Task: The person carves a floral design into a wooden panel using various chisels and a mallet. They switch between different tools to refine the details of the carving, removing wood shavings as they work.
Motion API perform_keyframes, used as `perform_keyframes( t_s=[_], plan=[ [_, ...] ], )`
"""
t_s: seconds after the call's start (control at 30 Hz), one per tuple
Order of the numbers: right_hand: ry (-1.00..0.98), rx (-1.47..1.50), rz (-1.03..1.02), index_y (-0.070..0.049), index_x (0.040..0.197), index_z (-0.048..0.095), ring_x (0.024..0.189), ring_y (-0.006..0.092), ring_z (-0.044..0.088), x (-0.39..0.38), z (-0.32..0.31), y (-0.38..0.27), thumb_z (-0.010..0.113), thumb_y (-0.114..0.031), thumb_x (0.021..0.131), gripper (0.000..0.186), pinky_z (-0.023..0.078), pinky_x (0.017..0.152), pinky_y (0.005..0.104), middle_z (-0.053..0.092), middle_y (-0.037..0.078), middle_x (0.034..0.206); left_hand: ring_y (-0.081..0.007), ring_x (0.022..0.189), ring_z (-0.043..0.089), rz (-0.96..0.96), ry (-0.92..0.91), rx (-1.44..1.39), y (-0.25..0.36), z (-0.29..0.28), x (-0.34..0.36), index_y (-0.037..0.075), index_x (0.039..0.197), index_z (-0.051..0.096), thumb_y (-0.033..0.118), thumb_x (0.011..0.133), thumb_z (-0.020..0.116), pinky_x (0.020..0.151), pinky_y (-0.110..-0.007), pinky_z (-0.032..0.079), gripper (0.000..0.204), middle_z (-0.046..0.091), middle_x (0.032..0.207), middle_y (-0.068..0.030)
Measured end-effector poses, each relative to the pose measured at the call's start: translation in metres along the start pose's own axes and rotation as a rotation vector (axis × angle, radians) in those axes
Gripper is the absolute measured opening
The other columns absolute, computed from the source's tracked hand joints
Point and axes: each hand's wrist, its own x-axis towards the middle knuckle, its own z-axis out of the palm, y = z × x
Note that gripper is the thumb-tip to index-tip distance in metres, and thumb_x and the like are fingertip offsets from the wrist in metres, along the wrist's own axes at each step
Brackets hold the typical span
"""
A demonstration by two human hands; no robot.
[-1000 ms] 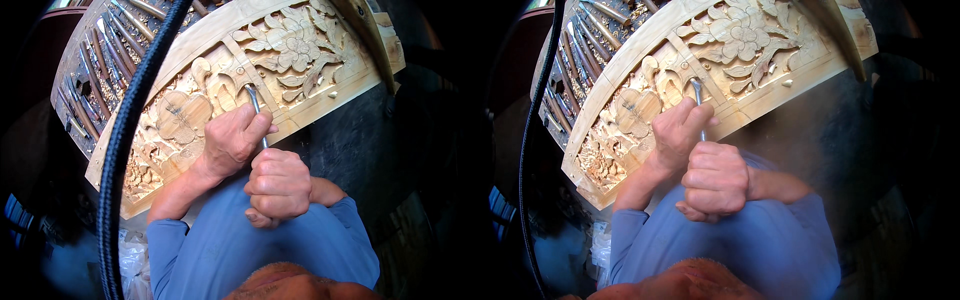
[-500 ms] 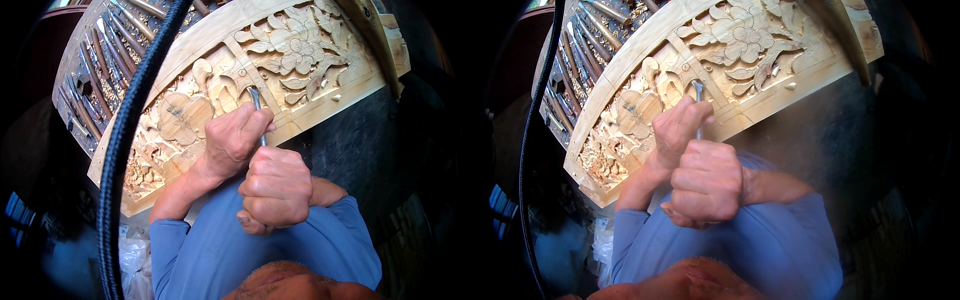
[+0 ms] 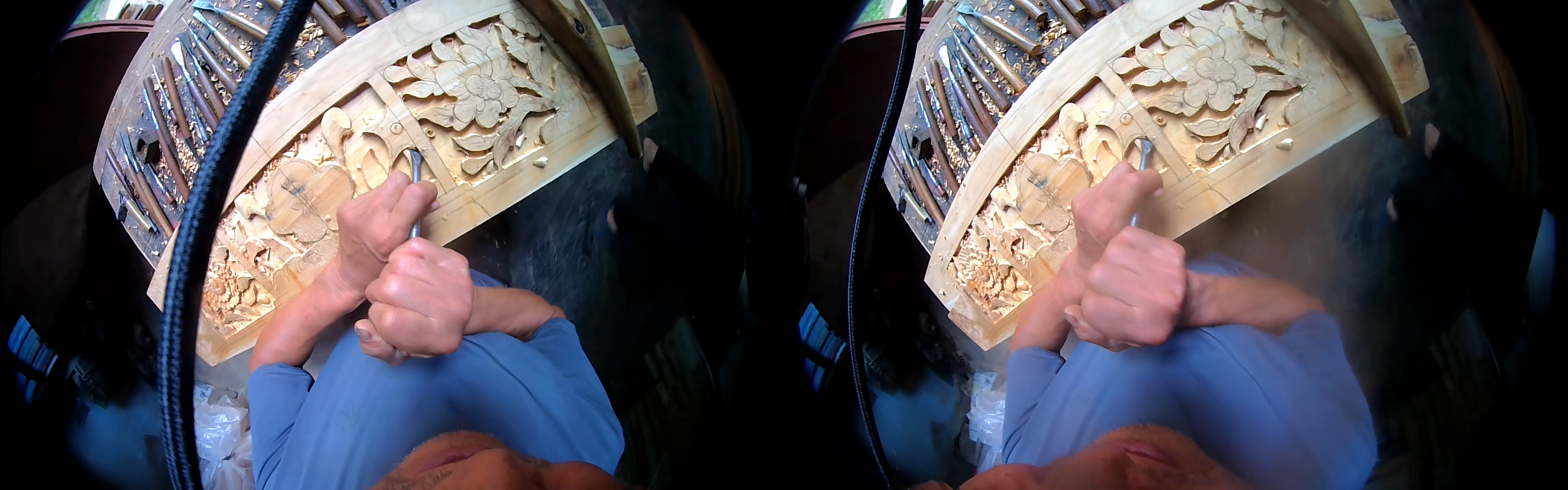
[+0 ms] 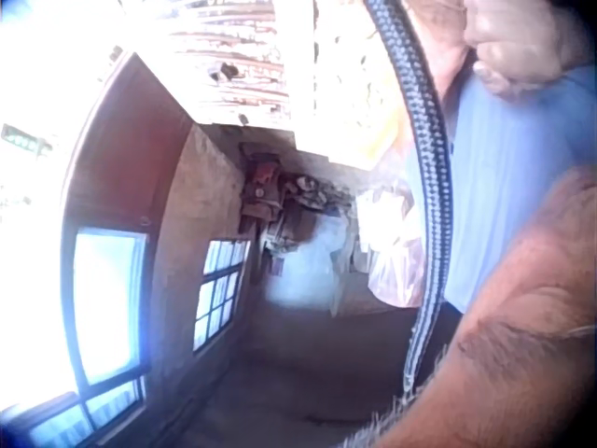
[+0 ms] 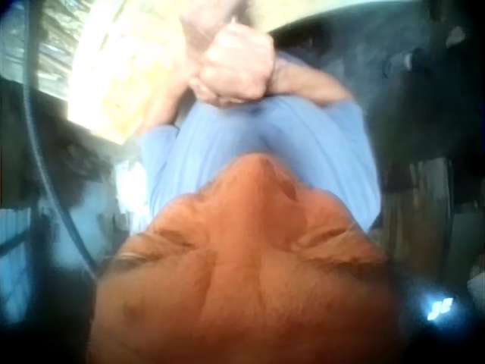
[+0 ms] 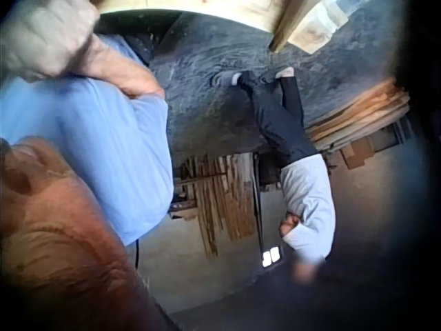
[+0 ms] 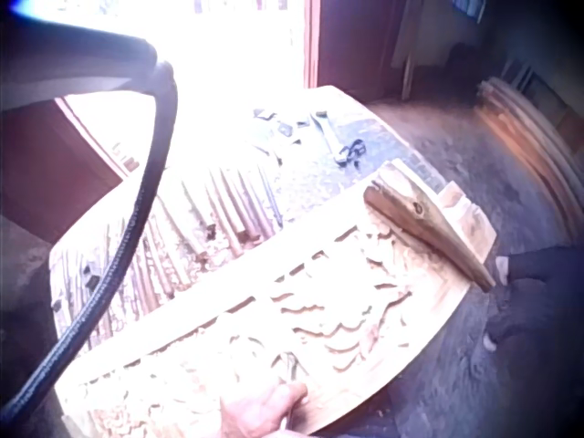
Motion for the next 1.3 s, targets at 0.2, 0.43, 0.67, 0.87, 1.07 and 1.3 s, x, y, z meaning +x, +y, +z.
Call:
perform_keyframes(
  t_s=[0.2, 0.43, 0.67, 0.87, 1.07, 1.3],
  plan=[
    [0.008, -0.022, -0.020, -0.004, 0.078, 0.058, 0.061, 0.0197, 0.061, -0.008, -0.001, -0.001, 0.077, -0.014, 0.090, 0.025, 0.054, 0.060, 0.0339, 0.065, 0.007, 0.076, -0.0225, 0.058, 0.058, 0.045, -0.025, 0.023, -0.005, 0.001, -0.007, 0.009, 0.106, 0.068, 0.012, 0.085, 0.082, 0.049, -0.038, 0.045, 0.026, 0.048, 0.074, -0.0057],
    [0.079, 0.045, 0.041, -0.007, 0.071, 0.054, 0.057, 0.0198, 0.056, 0.007, -0.008, -0.003, 0.082, -0.008, 0.083, 0.031, 0.045, 0.053, 0.0325, 0.060, 0.006, 0.071, -0.0243, 0.059, 0.060, 0.031, 0.005, -0.071, -0.007, 0.006, -0.006, 0.008, 0.113, 0.070, 0.009, 0.087, 0.080, 0.051, -0.039, 0.047, 0.027, 0.053, 0.075, -0.0065],
    [0.030, -0.042, 0.091, -0.005, 0.085, 0.058, 0.063, 0.0198, 0.063, 0.019, -0.009, -0.008, 0.091, -0.015, 0.087, 0.034, 0.053, 0.056, 0.0328, 0.068, 0.008, 0.080, -0.0276, 0.062, 0.064, 0.037, 0.003, -0.252, -0.014, 0.004, -0.002, 0.009, 0.125, 0.072, 0.007, 0.088, 0.081, 0.053, -0.036, 0.049, 0.037, 0.060, 0.078, -0.0095],
    [0.037, -0.023, -0.065, -0.007, 0.083, 0.058, 0.064, 0.0187, 0.064, 0.004, -0.008, -0.017, 0.091, -0.020, 0.087, 0.035, 0.053, 0.057, 0.0311, 0.069, 0.008, 0.080, -0.0224, 0.059, 0.060, 0.185, -0.028, -0.134, -0.008, 0.000, -0.008, 0.007, 0.116, 0.073, 0.013, 0.087, 0.082, 0.050, -0.039, 0.047, 0.030, 0.056, 0.076, -0.0060],
    [-0.072, 0.156, -0.047, -0.006, 0.075, 0.059, 0.062, 0.0185, 0.064, 0.002, -0.028, -0.005, 0.086, -0.018, 0.088, 0.033, 0.051, 0.054, 0.0305, 0.068, 0.009, 0.078, -0.0202, 0.057, 0.059, 0.160, 0.002, -0.026, -0.006, -0.001, -0.009, 0.006, 0.113, 0.072, 0.016, 0.088, 0.083, 0.049, -0.037, 0.045, 0.028, 0.052, 0.073, -0.0048],
    [-0.127, 0.215, -0.033, -0.006, 0.074, 0.059, 0.061, 0.0184, 0.062, 0.002, -0.034, 0.004, 0.085, -0.015, 0.088, 0.030, 0.049, 0.052, 0.0308, 0.068, 0.008, 0.079, -0.0213, 0.056, 0.058, 0.124, -0.038, -0.003, -0.006, 0.001, -0.008, 0.006, 0.114, 0.072, 0.015, 0.089, 0.083, 0.049, -0.038, 0.045, 0.029, 0.053, 0.073, -0.0050]
  ],
)
